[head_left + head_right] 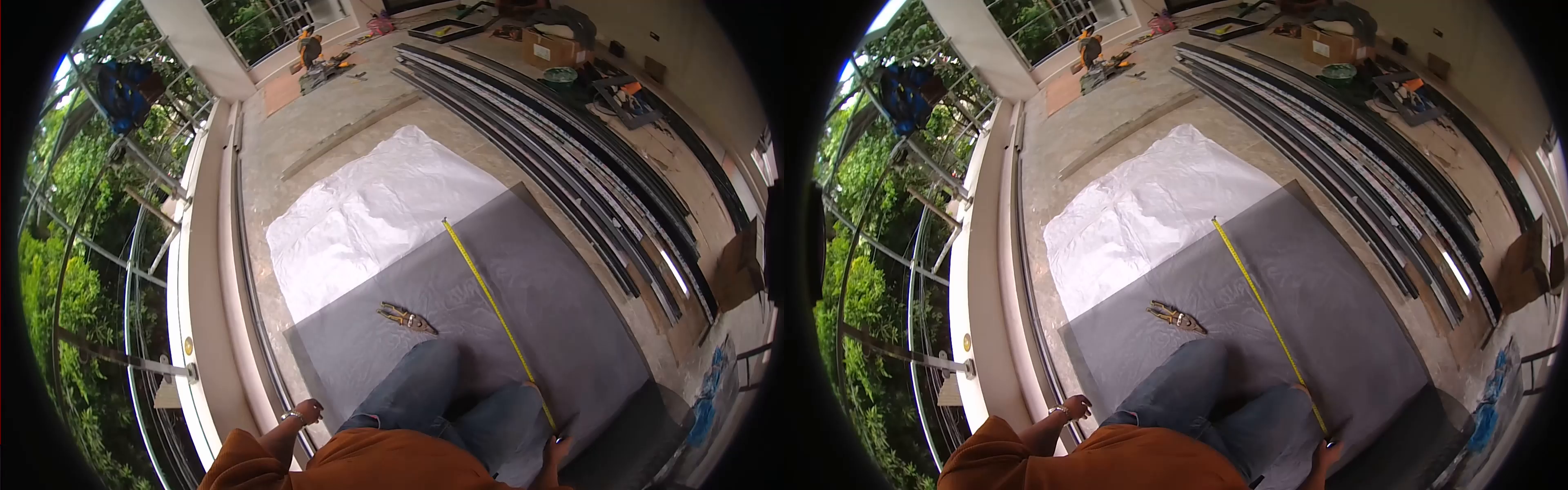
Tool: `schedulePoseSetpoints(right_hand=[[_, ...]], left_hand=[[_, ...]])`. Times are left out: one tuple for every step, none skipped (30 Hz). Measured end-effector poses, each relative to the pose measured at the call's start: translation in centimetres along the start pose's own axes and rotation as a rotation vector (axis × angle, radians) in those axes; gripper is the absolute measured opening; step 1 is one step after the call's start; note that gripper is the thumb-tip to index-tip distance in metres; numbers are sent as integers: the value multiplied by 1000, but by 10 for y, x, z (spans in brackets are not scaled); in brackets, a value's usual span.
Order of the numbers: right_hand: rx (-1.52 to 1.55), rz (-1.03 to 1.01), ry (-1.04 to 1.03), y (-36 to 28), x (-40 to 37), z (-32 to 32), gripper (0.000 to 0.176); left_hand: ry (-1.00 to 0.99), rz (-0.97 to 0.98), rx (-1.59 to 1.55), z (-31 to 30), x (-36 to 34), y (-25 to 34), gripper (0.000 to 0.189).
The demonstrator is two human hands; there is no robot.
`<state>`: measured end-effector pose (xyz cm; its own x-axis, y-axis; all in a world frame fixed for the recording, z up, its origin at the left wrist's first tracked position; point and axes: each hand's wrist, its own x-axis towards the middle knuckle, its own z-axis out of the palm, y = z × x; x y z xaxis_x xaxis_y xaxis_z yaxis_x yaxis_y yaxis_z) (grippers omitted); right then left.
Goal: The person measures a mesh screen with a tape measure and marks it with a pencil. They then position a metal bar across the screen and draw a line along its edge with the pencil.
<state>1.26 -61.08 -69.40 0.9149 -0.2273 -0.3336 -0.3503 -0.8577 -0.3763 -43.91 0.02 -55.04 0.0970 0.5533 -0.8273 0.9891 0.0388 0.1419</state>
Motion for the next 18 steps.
schedulePoseSetpoints(right_hand=[[-15,-31,-10,0,0,-11,45],[-2,-60,-22,1,0,-20,39],[12,-82,-29,1,1,-27,35],[3,-91,-25,1,3,-33,35],[25,-154,-11,4,7,-41,35],[43,-204,3,10,4,-52,37],[95,-152,-48,0,-3,-66,39],[149,-73,-89,-24,-14,-84,41],[-67,-109,-77,-44,-28,-101,43],[-176,-60,-130,-42,-28,-107,45],[-223,-42,-163,-90,-56,-135,45],[-285,-51,-169,-87,-58,-139,47],[-373,-52,-216,-84,-57,-143,47],[-417,-87,-149,-77,-60,-143,48],[-404,-75,-134,-76,-61,-146,48],[-379,-40,-191,-80,-62,-153,47],[-355,-6,-254,-83,-67,-163,46],[-356,10,-254,-97,-76,-175,46]], left_hand=[[-1,19,-28,6,3,6,28],[5,78,-12,14,13,6,26],[5,153,14,24,33,5,26],[3,233,47,32,48,7,25],[17,281,20,34,49,21,24],[22,329,3,33,50,37,23],[-11,335,24,29,47,50,23],[53,424,18,23,42,64,23],[98,519,26,16,42,70,23],[74,519,-76,11,47,69,24],[54,510,-185,6,54,67,24],[53,534,-203,0,60,62,27],[16,556,-169,-7,67,60,27],[-6,474,-244,-13,71,49,27],[-22,384,-319,-18,74,35,27],[-23,314,-273,-21,81,18,29],[-38,316,-258,-20,89,-3,29],[-60,159,-353,-16,99,-24,29]])
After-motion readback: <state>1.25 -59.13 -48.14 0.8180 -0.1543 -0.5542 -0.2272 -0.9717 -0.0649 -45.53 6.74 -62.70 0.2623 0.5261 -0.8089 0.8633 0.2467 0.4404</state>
